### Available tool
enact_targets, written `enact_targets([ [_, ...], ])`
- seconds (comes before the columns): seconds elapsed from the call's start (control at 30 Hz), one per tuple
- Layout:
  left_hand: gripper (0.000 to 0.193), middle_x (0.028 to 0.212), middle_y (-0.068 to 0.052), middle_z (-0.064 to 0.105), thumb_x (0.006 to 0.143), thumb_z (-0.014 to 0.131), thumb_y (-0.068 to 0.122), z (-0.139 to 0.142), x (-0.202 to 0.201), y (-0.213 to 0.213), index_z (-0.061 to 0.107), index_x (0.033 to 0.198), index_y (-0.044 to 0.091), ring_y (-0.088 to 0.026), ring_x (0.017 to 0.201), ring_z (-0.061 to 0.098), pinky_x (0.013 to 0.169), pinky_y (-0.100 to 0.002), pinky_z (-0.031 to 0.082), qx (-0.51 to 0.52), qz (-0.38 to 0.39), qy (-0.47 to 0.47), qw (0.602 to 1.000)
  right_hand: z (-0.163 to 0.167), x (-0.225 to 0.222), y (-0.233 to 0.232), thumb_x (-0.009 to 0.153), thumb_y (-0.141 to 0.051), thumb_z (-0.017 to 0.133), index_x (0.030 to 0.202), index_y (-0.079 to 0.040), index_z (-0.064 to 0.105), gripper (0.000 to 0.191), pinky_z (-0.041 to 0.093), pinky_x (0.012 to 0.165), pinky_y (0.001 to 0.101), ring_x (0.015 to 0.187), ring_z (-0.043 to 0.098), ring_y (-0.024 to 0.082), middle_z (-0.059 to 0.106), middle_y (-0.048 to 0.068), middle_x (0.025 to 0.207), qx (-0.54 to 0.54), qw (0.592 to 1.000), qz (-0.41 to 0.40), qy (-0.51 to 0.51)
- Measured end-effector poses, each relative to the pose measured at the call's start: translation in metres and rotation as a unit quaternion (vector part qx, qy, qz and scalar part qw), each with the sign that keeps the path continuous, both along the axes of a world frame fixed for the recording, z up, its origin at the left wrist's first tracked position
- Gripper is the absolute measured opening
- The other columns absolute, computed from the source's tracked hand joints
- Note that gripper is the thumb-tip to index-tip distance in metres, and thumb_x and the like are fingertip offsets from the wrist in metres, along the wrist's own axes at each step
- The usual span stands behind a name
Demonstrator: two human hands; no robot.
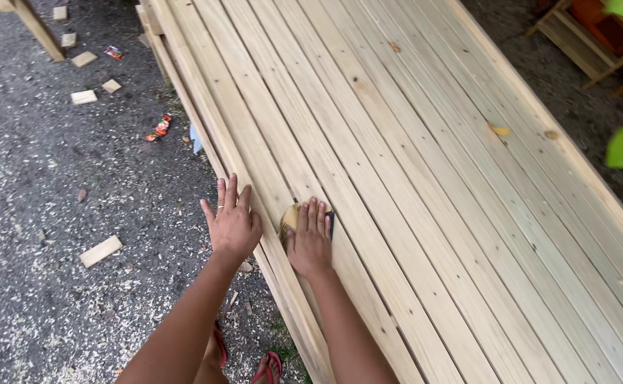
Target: The person sands the surfaces of wooden furniture using a sanding block. They work on a small wooden shelf unit and then a larger wooden bed frame, smoothing the slats and edges.
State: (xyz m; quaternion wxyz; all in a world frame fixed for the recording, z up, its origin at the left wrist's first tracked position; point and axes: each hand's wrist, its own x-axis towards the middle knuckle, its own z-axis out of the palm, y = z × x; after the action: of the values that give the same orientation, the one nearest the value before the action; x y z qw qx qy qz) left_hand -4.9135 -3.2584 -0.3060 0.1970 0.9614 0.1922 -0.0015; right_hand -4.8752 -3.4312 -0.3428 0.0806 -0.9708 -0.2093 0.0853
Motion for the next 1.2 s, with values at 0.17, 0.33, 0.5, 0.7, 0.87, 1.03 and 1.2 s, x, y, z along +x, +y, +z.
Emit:
enact_targets([
  [0.17, 0.063, 0.170, -0.009, 0.012, 0.093, 0.046, 0.029, -0.011, 0.013, 0.046, 0.038, 0.154, 0.015, -0.027, 0.158, 0.004, 0.122, -0.064, 0.003, -0.025, 0.049, -0.016, 0.998, -0.021, 0.061, 0.044, 0.106, -0.048, 0.032, 0.161, -0.002, 0.012, 0.074, 0.004, 0.126, 0.0488, 0.158, 0.000, 0.034, 0.005, 0.017, 0.171, -0.011, 1.000, -0.001, -0.002],
  [0.33, 0.062, 0.172, -0.005, 0.007, 0.099, 0.037, 0.036, -0.017, 0.047, 0.084, 0.031, 0.158, 0.016, -0.027, 0.157, 0.000, 0.122, -0.063, -0.001, -0.049, 0.058, 0.000, 0.997, -0.031, 0.126, 0.084, 0.105, -0.053, 0.031, 0.162, -0.004, 0.011, 0.078, 0.006, 0.125, 0.0498, 0.157, 0.002, 0.034, 0.005, 0.014, 0.171, -0.019, 0.998, 0.034, -0.040],
  [0.5, 0.065, 0.172, -0.003, -0.003, 0.103, 0.026, 0.045, -0.016, 0.085, 0.123, 0.021, 0.162, 0.019, -0.027, 0.157, -0.007, 0.122, -0.062, -0.004, -0.060, 0.033, 0.031, 0.997, -0.032, 0.186, 0.126, 0.104, -0.052, 0.037, 0.163, -0.006, 0.012, 0.078, 0.009, 0.125, 0.0494, 0.158, 0.004, 0.033, 0.008, 0.013, 0.172, -0.012, 0.998, 0.034, -0.046],
  [0.7, 0.067, 0.171, -0.004, -0.008, 0.102, 0.025, 0.045, -0.016, 0.133, 0.182, 0.015, 0.163, 0.020, -0.027, 0.156, -0.010, 0.121, -0.061, -0.005, -0.060, 0.027, 0.042, 0.997, -0.027, 0.236, 0.173, 0.105, -0.047, 0.039, 0.163, -0.007, 0.011, 0.076, 0.010, 0.125, 0.0481, 0.158, 0.006, 0.032, 0.008, 0.011, 0.172, -0.019, 0.997, 0.046, -0.051],
  [0.87, 0.066, 0.171, -0.006, -0.006, 0.103, 0.026, 0.046, -0.026, 0.171, 0.212, 0.017, 0.163, 0.019, -0.028, 0.157, -0.008, 0.122, -0.061, -0.004, -0.064, 0.035, 0.039, 0.997, -0.028, 0.272, 0.211, 0.105, -0.048, 0.040, 0.163, -0.008, 0.010, 0.076, 0.010, 0.126, 0.0481, 0.158, 0.005, 0.032, 0.008, 0.011, 0.172, -0.036, 0.997, 0.049, -0.046],
  [1.03, 0.066, 0.171, -0.010, 0.003, 0.101, 0.036, 0.044, -0.036, 0.222, 0.244, 0.026, 0.160, 0.017, -0.031, 0.157, 0.001, 0.122, -0.062, 0.002, -0.087, 0.063, -0.021, 0.994, -0.025, 0.315, 0.265, 0.103, -0.048, 0.043, 0.163, -0.008, 0.010, 0.079, 0.010, 0.125, 0.0487, 0.157, 0.006, 0.033, 0.008, 0.012, 0.171, -0.042, 0.995, 0.071, -0.058],
  [1.2, 0.060, 0.170, -0.014, 0.016, 0.100, 0.042, 0.033, -0.039, 0.271, 0.269, 0.038, 0.157, 0.014, -0.034, 0.158, 0.011, 0.121, -0.063, 0.008, -0.110, 0.099, -0.123, 0.981, -0.021, 0.351, 0.321, 0.102, -0.048, 0.046, 0.162, -0.004, 0.010, 0.082, 0.010, 0.125, 0.0506, 0.157, 0.006, 0.035, 0.008, 0.016, 0.170, -0.022, 0.998, 0.053, -0.041],
])
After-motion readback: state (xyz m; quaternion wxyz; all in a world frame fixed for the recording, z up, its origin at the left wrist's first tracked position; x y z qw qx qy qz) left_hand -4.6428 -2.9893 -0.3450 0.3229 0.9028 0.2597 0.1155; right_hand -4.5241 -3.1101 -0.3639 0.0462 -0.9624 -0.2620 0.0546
